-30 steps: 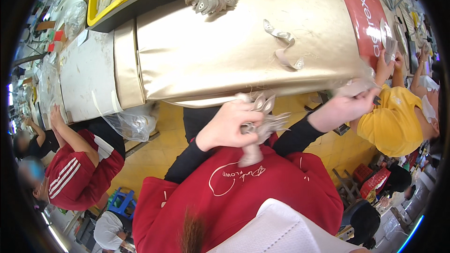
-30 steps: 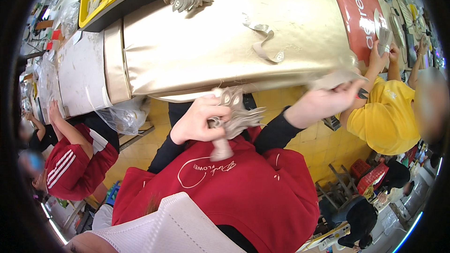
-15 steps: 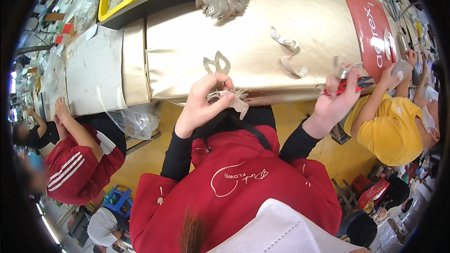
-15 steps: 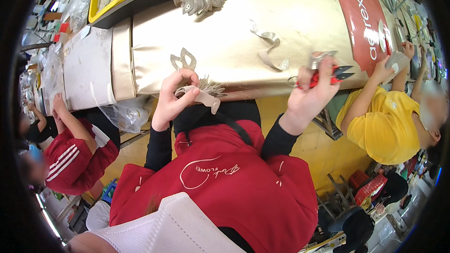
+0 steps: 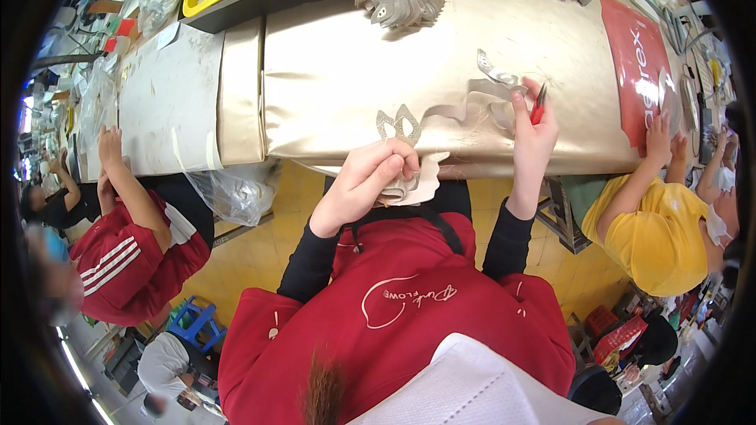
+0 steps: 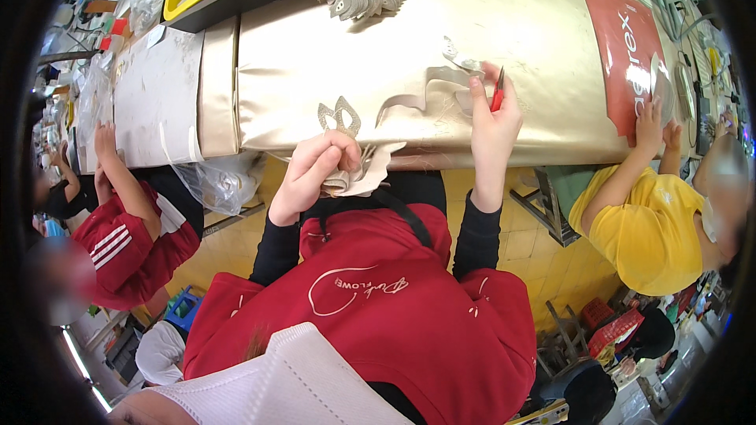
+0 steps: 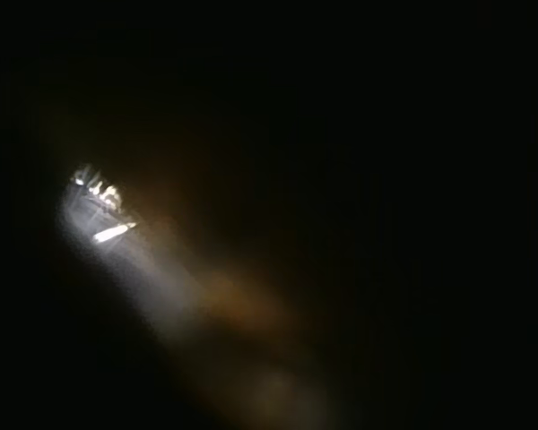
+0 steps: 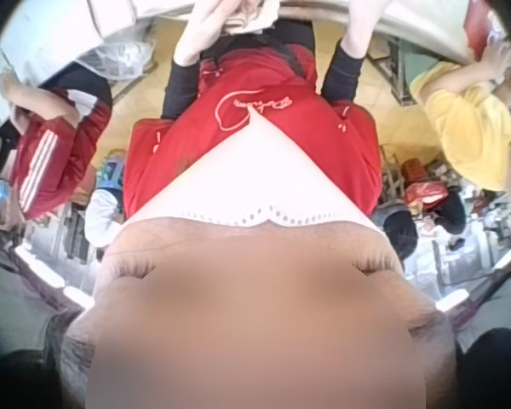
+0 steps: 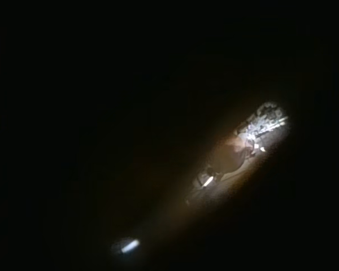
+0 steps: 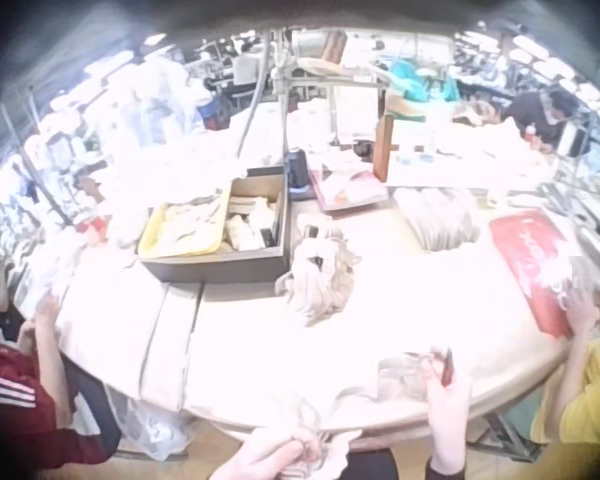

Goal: The person uses red-handled scissors to trim edges and remove loose threads from small beige fabric pieces. They handle the pieces one at a time, turning them over and cutting along the edges, then place the trimmed pieces on the table.

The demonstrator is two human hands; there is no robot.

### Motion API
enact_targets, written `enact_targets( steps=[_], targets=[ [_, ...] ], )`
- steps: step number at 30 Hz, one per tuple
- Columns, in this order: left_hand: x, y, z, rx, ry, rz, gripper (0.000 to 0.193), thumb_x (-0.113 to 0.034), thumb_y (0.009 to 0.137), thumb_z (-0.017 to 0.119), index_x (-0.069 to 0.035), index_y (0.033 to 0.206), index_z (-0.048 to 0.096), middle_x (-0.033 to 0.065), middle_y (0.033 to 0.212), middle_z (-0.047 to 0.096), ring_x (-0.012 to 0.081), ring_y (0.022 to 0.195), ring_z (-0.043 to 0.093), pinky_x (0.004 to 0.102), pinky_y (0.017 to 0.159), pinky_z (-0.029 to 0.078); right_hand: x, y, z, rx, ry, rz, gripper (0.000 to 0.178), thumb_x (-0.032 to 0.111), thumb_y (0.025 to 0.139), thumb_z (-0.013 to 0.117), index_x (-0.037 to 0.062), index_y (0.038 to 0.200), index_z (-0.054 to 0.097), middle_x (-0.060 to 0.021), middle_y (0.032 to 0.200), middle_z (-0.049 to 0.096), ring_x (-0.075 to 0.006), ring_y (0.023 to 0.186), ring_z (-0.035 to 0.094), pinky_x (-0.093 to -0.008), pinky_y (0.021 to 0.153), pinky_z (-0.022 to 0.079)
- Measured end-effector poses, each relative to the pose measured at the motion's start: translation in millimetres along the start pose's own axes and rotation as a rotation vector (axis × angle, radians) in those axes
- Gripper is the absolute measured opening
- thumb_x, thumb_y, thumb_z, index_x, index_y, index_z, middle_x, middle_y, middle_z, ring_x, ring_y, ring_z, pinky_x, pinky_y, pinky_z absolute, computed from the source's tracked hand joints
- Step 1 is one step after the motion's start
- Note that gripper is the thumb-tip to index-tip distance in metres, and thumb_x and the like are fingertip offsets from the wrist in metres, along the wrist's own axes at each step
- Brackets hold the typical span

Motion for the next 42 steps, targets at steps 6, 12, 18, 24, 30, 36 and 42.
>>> enact_targets(
  steps=[6, 12, 18, 24, 30, 36, 42],
  targets=[
    [-5, 2, 9, 0.098, 0.155, -0.007, 0.017, -0.002, 0.095, 0.046, 0.002, 0.092, 0.062, 0.0063, 0.083, 0.063, 0.0138, 0.078, 0.058, 0.0273, 0.074, 0.047, 27, -10, -3, 0.053, -0.373, -0.276, 0.038, 0.009, 0.093, 0.065, 0.0012, 0.130, 0.061, -0.0139, 0.111, 0.064, -0.0246, 0.104, 0.063, -0.0332, 0.088, 0.049],
    [-16, 4, 15, 0.115, 0.265, 0.036, 0.016, 0.003, 0.086, 0.046, 0.002, 0.084, 0.061, 0.0082, 0.077, 0.063, 0.0176, 0.072, 0.059, 0.0296, 0.071, 0.048, 70, -50, 16, 0.372, -0.158, -0.627, 0.035, 0.006, 0.081, 0.071, 0.0086, 0.115, 0.073, -0.0088, 0.086, 0.067, -0.0204, 0.068, 0.064, -0.0290, 0.058, 0.048],
    [-17, 2, 18, 0.182, 0.271, 0.006, 0.012, -0.003, 0.087, 0.048, -0.001, 0.086, 0.060, 0.0095, 0.078, 0.064, 0.0236, 0.074, 0.063, 0.0334, 0.071, 0.049, 81, -71, 35, 0.488, -0.258, -0.864, 0.042, 0.005, 0.073, 0.073, 0.0166, 0.113, 0.076, -0.0023, 0.077, 0.064, -0.0195, 0.060, 0.060, -0.0319, 0.053, 0.045],
    [-19, -1, 18, 0.245, 0.343, 0.041, 0.011, -0.004, 0.087, 0.049, -0.002, 0.086, 0.060, 0.0098, 0.081, 0.066, 0.0269, 0.078, 0.065, 0.0349, 0.072, 0.050, 78, -75, 38, 0.510, -0.355, -0.900, 0.054, 0.005, 0.068, 0.068, 0.0220, 0.118, 0.075, -0.0020, 0.076, 0.061, -0.0193, 0.057, 0.056, -0.0320, 0.052, 0.044],
    [-22, -3, 18, 0.238, 0.344, 0.121, 0.010, 0.001, 0.082, 0.052, -0.002, 0.081, 0.062, 0.0096, 0.078, 0.065, 0.0258, 0.075, 0.065, 0.0341, 0.070, 0.050, 75, -79, 35, 0.493, -0.281, -0.936, 0.054, 0.004, 0.065, 0.067, 0.0222, 0.115, 0.077, -0.0027, 0.076, 0.062, -0.0190, 0.057, 0.056, -0.0317, 0.051, 0.045],
    [-26, -3, 19, 0.267, 0.337, 0.176, 0.012, 0.004, 0.079, 0.053, -0.003, 0.079, 0.062, 0.0088, 0.076, 0.064, 0.0240, 0.070, 0.063, 0.0327, 0.066, 0.049, 74, -79, 31, 0.430, -0.175, -0.969, 0.046, 0.002, 0.062, 0.069, 0.0165, 0.105, 0.079, -0.0035, 0.077, 0.066, -0.0192, 0.058, 0.060, -0.0301, 0.051, 0.046],
    [-26, -5, 20, 0.303, 0.327, 0.121, 0.009, 0.002, 0.079, 0.051, -0.003, 0.078, 0.059, 0.0091, 0.079, 0.063, 0.0269, 0.074, 0.063, 0.0348, 0.069, 0.049, 77, -75, 25, 0.379, -0.158, -0.971, 0.039, 0.000, 0.065, 0.070, 0.0113, 0.102, 0.078, -0.0056, 0.077, 0.068, -0.0201, 0.060, 0.063, -0.0297, 0.051, 0.047]
  ],
)
Point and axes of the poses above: each hand's wrist, its own y-axis towards the middle knuckle, its own z-axis out of the palm, x = y × z, the point moved 6 cm from there along y, towards the middle knuckle
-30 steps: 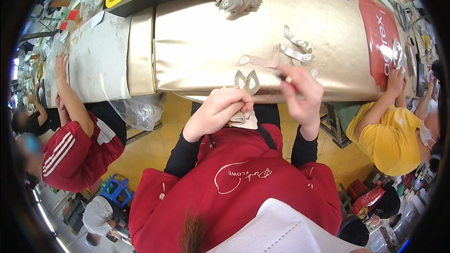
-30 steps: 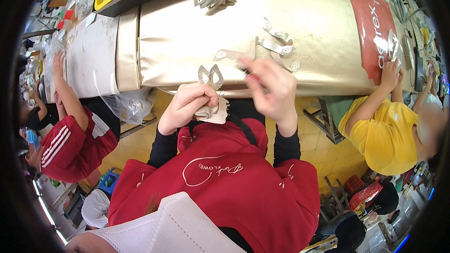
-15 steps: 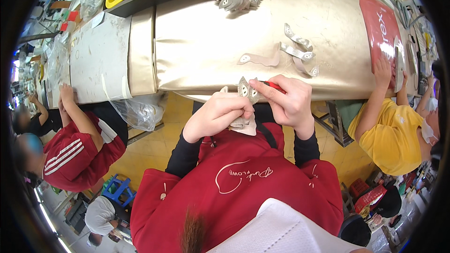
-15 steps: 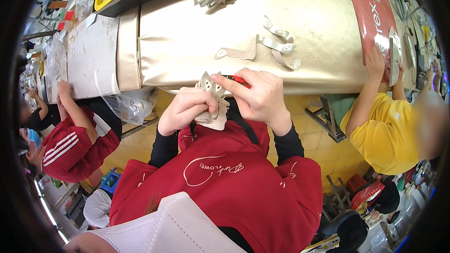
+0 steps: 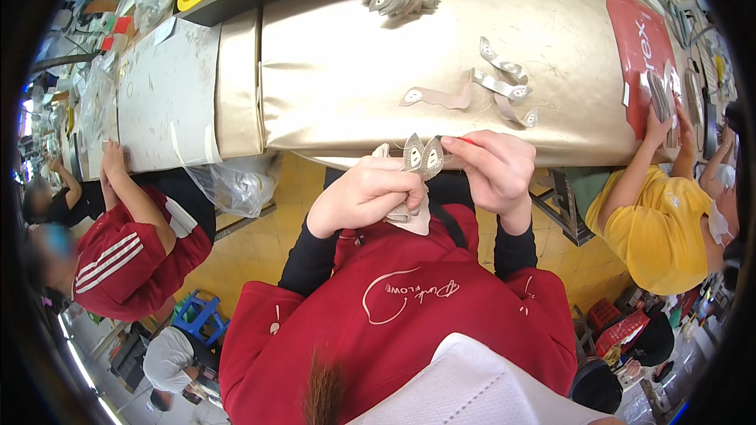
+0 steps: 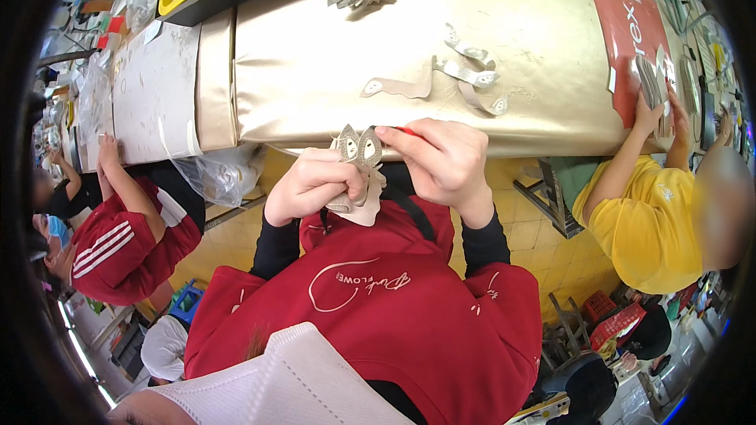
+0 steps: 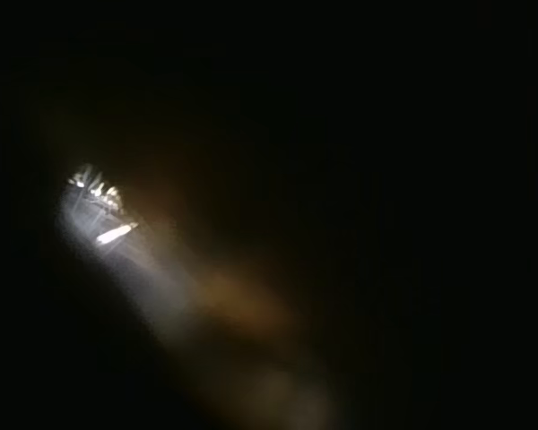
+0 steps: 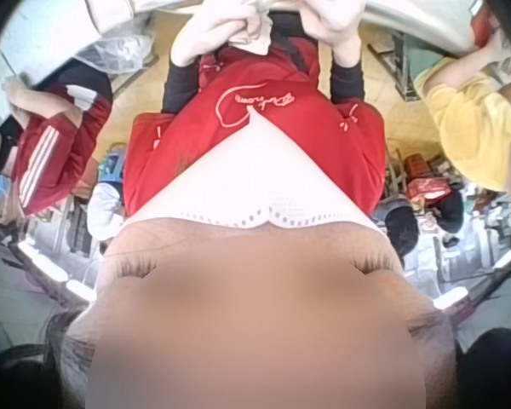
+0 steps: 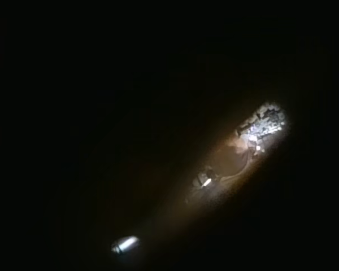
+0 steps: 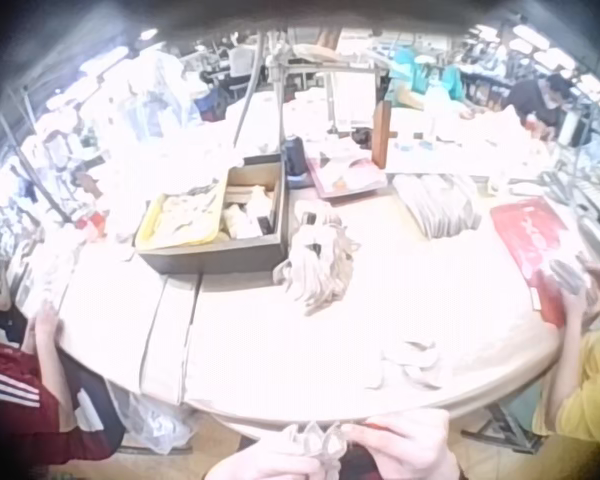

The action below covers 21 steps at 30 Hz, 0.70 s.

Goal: The person uses red-handled scissors to trim edges and remove loose threads from small beige fabric pieces. They handle the pieces one at a time, turning them over and cutting along the edges, then place the trimmed pieces on the table.

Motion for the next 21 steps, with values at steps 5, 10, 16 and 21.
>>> enact_targets(
  steps=[5, 10, 16, 21],
  targets=[
    [2, 0, 0, 0.017, -0.047, -0.030, 0.009, 0.000, 0.079, 0.050, -0.002, 0.080, 0.058, 0.0093, 0.079, 0.063, 0.0276, 0.075, 0.063, 0.0356, 0.071, 0.050, -5, 3, -9, -0.036, 0.033, 0.077, 0.032, -0.003, 0.070, 0.072, 0.0072, 0.100, 0.077, -0.0077, 0.076, 0.068, -0.0209, 0.058, 0.063, -0.0298, 0.051, 0.046],
    [4, -1, -1, -0.003, -0.084, -0.054, 0.011, -0.001, 0.079, 0.049, -0.002, 0.081, 0.060, 0.0082, 0.077, 0.064, 0.0251, 0.075, 0.064, 0.0346, 0.071, 0.050, -7, 3, -12, -0.051, 0.052, 0.110, 0.030, -0.005, 0.073, 0.072, 0.0058, 0.101, 0.076, -0.0093, 0.076, 0.068, -0.0218, 0.057, 0.063, -0.0302, 0.051, 0.046],
    [3, -2, -3, -0.003, -0.125, -0.064, 0.011, -0.001, 0.079, 0.048, -0.002, 0.081, 0.060, 0.0074, 0.075, 0.064, 0.0240, 0.072, 0.063, 0.0337, 0.069, 0.049, -11, 0, -10, -0.026, 0.071, 0.151, 0.031, -0.005, 0.074, 0.071, 0.0051, 0.102, 0.075, -0.0095, 0.075, 0.067, -0.0220, 0.057, 0.061, -0.0306, 0.052, 0.046],
    [2, -2, -3, 0.026, -0.125, -0.045, 0.011, -0.001, 0.078, 0.048, -0.002, 0.080, 0.059, 0.0074, 0.074, 0.064, 0.0233, 0.071, 0.063, 0.0339, 0.069, 0.050, -15, 0, -6, 0.037, 0.074, 0.251, 0.039, -0.004, 0.073, 0.071, 0.0060, 0.110, 0.074, -0.0090, 0.076, 0.067, -0.0218, 0.057, 0.060, -0.0307, 0.052, 0.045]
  ],
)
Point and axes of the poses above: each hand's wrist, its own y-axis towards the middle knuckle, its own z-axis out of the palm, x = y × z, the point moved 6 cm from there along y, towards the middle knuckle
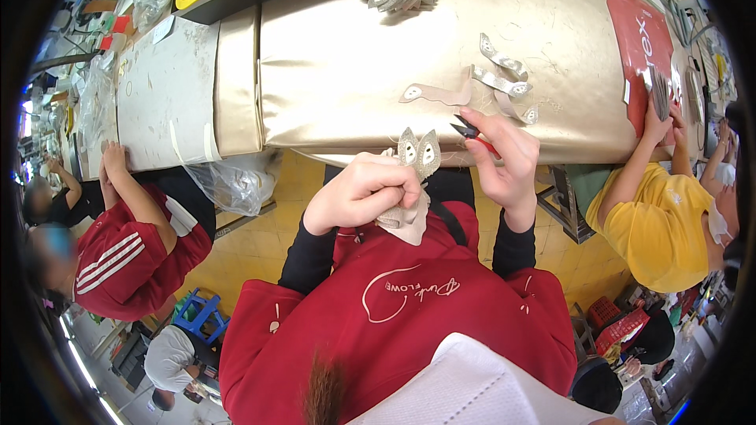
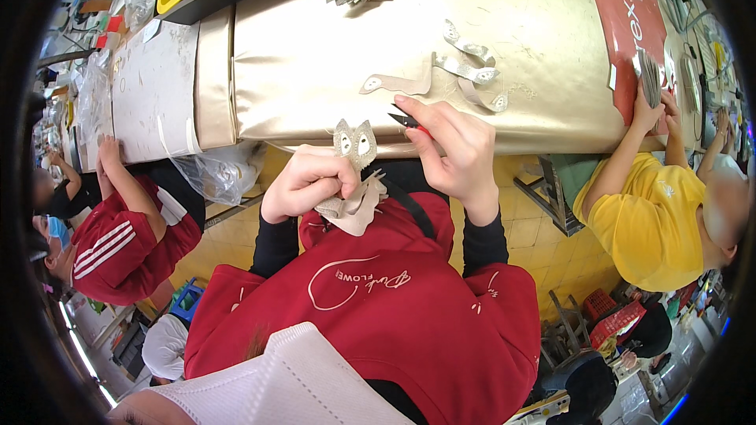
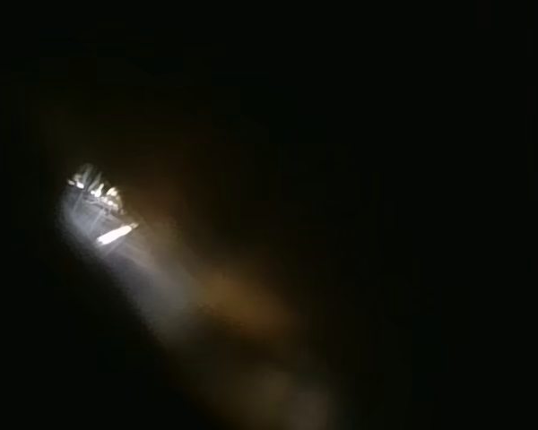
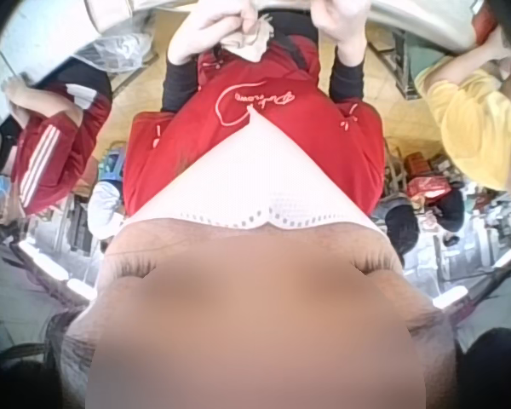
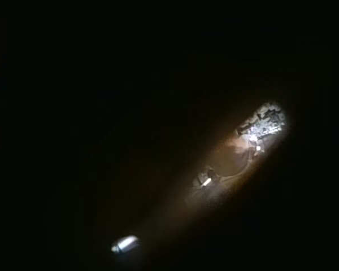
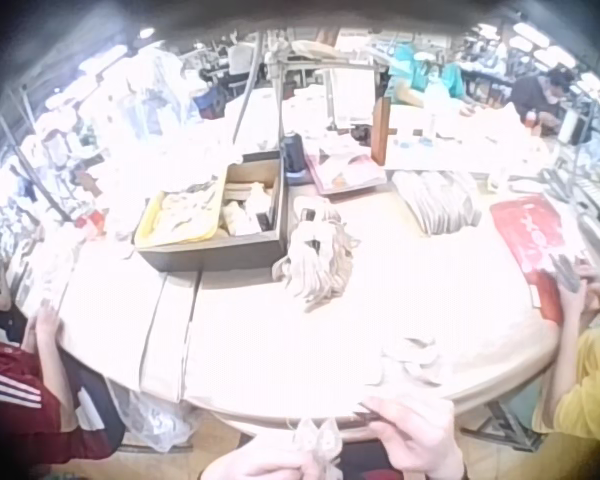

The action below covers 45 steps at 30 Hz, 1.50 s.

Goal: The person uses red-handled scissors to trim edges and remove loose threads from small beige fabric pieces. They handle the pieces one at a time, turning them over and cutting along the edges, then place the trimmed pieces on the table.

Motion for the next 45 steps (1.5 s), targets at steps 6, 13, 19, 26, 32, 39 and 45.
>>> enact_targets(
  steps=[6, 13, 19, 26, 32, 39, 45],
  targets=[
    [-1, 0, 4, 0.102, -0.029, 0.045, 0.013, 0.000, 0.076, 0.049, -0.004, 0.078, 0.061, 0.0069, 0.072, 0.064, 0.0231, 0.069, 0.063, 0.0338, 0.067, 0.049, 3, 1, 10, 0.087, 0.101, -0.048, 0.043, -0.001, 0.071, 0.072, 0.0083, 0.113, 0.074, -0.0078, 0.079, 0.068, -0.0211, 0.060, 0.062, -0.0310, 0.054, 0.047],
    [0, -2, 7, 0.149, -0.038, 0.051, 0.013, 0.001, 0.074, 0.050, -0.004, 0.074, 0.062, 0.0072, 0.071, 0.064, 0.0242, 0.065, 0.062, 0.0353, 0.062, 0.049, 12, 2, 21, 0.158, 0.213, -0.203, 0.049, -0.002, 0.063, 0.071, 0.0087, 0.111, 0.075, -0.0056, 0.080, 0.070, -0.0204, 0.063, 0.065, -0.0306, 0.055, 0.048],
    [-1, -1, 9, 0.172, -0.021, 0.075, 0.013, 0.000, 0.075, 0.050, -0.004, 0.075, 0.062, 0.0078, 0.070, 0.064, 0.0259, 0.064, 0.062, 0.0364, 0.062, 0.050, 14, 0, 26, 0.239, 0.248, -0.146, 0.052, -0.003, 0.062, 0.067, 0.0086, 0.113, 0.074, -0.0062, 0.078, 0.069, -0.0210, 0.063, 0.064, -0.0309, 0.055, 0.048],
    [3, -4, 11, 0.098, 0.190, 0.077, 0.012, 0.000, 0.074, 0.052, -0.005, 0.072, 0.063, 0.0075, 0.071, 0.063, 0.0266, 0.062, 0.061, 0.0359, 0.058, 0.049, 16, -1, 28, 0.289, 0.153, -0.092, 0.055, -0.003, 0.064, 0.063, 0.0121, 0.116, 0.074, -0.0036, 0.074, 0.063, -0.0204, 0.058, 0.059, -0.0314, 0.053, 0.047],
    [7, -6, 12, 0.088, 0.329, 0.135, 0.008, -0.002, 0.074, 0.056, -0.006, 0.071, 0.063, 0.0080, 0.070, 0.064, 0.0274, 0.064, 0.062, 0.0373, 0.059, 0.050, 24, -5, 30, 0.263, 0.122, -0.087, 0.058, -0.005, 0.059, 0.057, 0.0084, 0.113, 0.075, -0.0068, 0.074, 0.063, -0.0221, 0.056, 0.058, -0.0326, 0.051, 0.045],
    [3, -6, 12, 0.040, 0.564, 0.169, 0.006, -0.005, 0.070, 0.060, -0.008, 0.071, 0.066, 0.0066, 0.063, 0.057, 0.0275, 0.063, 0.061, 0.0398, 0.056, 0.048, 28, -10, 32, 0.270, -0.026, -0.099, 0.051, 0.000, 0.067, 0.064, 0.0188, 0.113, 0.076, -0.0002, 0.072, 0.060, -0.0169, 0.058, 0.059, -0.0307, 0.052, 0.047],
    [1, -6, 11, 0.014, 0.629, 0.191, 0.005, -0.007, 0.067, 0.062, -0.009, 0.070, 0.066, 0.0065, 0.061, 0.054, 0.0285, 0.062, 0.059, 0.0402, 0.057, 0.048, 30, -13, 36, 0.216, -0.015, -0.100, 0.046, 0.001, 0.067, 0.064, 0.0180, 0.108, 0.076, 0.0009, 0.070, 0.059, -0.0167, 0.057, 0.058, -0.0303, 0.051, 0.047]
  ],
)
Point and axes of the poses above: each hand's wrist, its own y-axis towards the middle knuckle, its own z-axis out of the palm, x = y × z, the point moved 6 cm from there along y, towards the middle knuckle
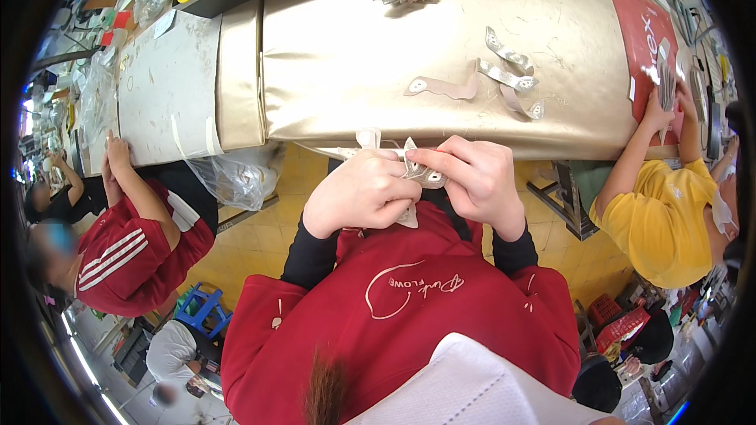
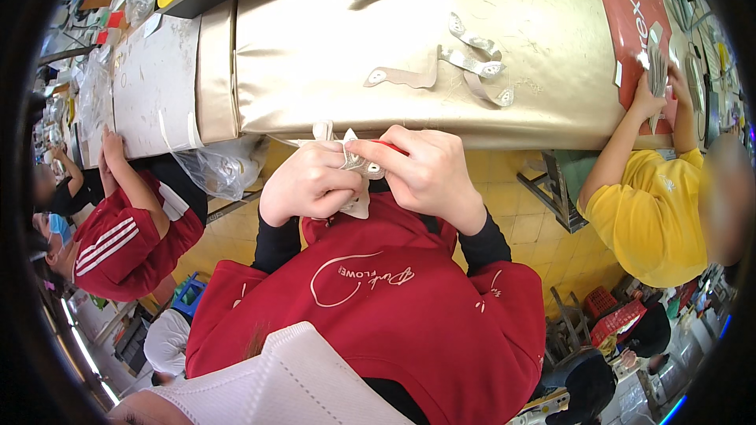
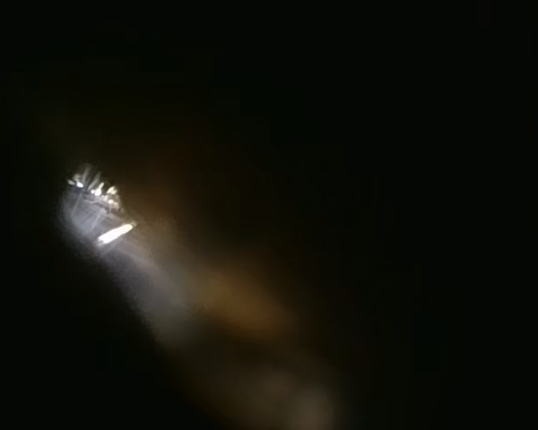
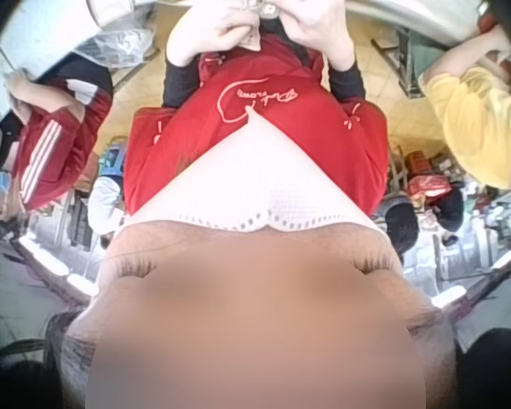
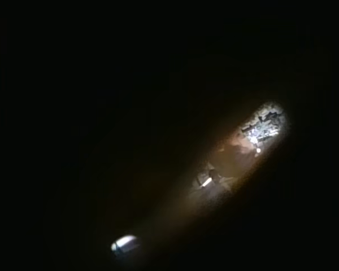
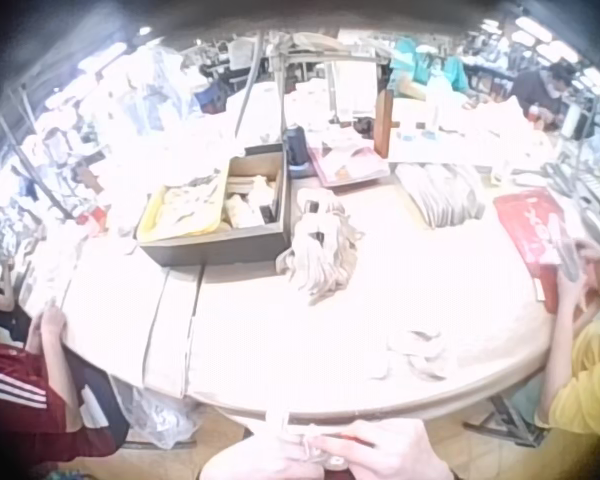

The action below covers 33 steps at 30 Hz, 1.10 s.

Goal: The person uses red-handled scissors to trim edges and remove loose threads from small beige fabric pieces. They handle the pieces one at a time, turning them over and cutting along the edges, then place the trimmed pieces on the table.

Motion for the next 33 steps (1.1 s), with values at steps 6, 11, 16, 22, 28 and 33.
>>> enact_targets(
  steps=[6, 11, 16, 22, 28, 33],
  targets=[
    [1.6, -1.9, 0.5, -0.016, -0.011, 0.006, 0.003, -0.007, 0.068, 0.063, -0.009, 0.070, 0.064, 0.0062, 0.066, 0.060, 0.0291, 0.063, 0.059, 0.0394, 0.059, 0.048, 0.8, -2.0, 2.7, -0.039, -0.004, 0.004, 0.049, 0.000, 0.067, 0.063, 0.0163, 0.111, 0.074, 0.0004, 0.072, 0.061, -0.0172, 0.055, 0.057, -0.0309, 0.049, 0.045],
    [0.4, -3.6, -0.2, -0.014, -0.027, 0.008, 0.004, -0.006, 0.067, 0.063, -0.009, 0.070, 0.064, 0.0053, 0.066, 0.059, 0.0276, 0.063, 0.059, 0.0382, 0.059, 0.047, 2.0, -2.7, 1.5, -0.110, 0.067, 0.040, 0.052, 0.000, 0.066, 0.061, 0.0145, 0.114, 0.074, -0.0008, 0.073, 0.061, -0.0185, 0.054, 0.056, -0.0318, 0.049, 0.045],
    [-1.0, -2.8, -0.5, -0.030, -0.015, 0.030, 0.005, -0.005, 0.066, 0.063, -0.009, 0.070, 0.064, 0.0044, 0.065, 0.059, 0.0260, 0.062, 0.059, 0.0372, 0.058, 0.046, 1.7, -1.8, 1.5, -0.087, 0.070, 0.053, 0.055, 0.000, 0.066, 0.060, 0.0146, 0.118, 0.073, -0.0011, 0.073, 0.061, -0.0187, 0.054, 0.056, -0.0316, 0.050, 0.045],
    [-3.6, -2.5, -0.5, -0.008, -0.015, 0.055, 0.005, -0.007, 0.066, 0.062, -0.010, 0.068, 0.064, 0.0049, 0.063, 0.057, 0.0259, 0.059, 0.058, 0.0376, 0.059, 0.047, 1.6, -2.5, 1.6, -0.065, 0.079, 0.046, 0.056, 0.000, 0.065, 0.060, 0.0163, 0.117, 0.075, -0.0007, 0.074, 0.062, -0.0179, 0.054, 0.056, -0.0311, 0.050, 0.045],
    [-4.8, -2.2, -0.5, -0.027, -0.014, 0.079, 0.003, -0.009, 0.065, 0.063, -0.011, 0.067, 0.064, 0.0044, 0.060, 0.055, 0.0258, 0.056, 0.056, 0.0378, 0.059, 0.046, 1.4, -3.0, 3.9, -0.065, 0.083, 0.010, 0.057, -0.001, 0.062, 0.058, 0.0173, 0.113, 0.076, -0.0006, 0.074, 0.063, -0.0172, 0.054, 0.056, -0.0306, 0.050, 0.046],
    [-2.9, -1.6, -0.1, -0.025, 0.003, 0.021, 0.004, -0.007, 0.067, 0.062, -0.010, 0.067, 0.064, 0.0047, 0.058, 0.053, 0.0265, 0.057, 0.057, 0.0375, 0.058, 0.046, 2.4, -3.4, 2.5, -0.115, 0.087, -0.011, 0.049, -0.004, 0.064, 0.060, 0.0128, 0.107, 0.076, -0.0029, 0.072, 0.064, -0.0193, 0.053, 0.057, -0.0306, 0.049, 0.045]
  ],
)
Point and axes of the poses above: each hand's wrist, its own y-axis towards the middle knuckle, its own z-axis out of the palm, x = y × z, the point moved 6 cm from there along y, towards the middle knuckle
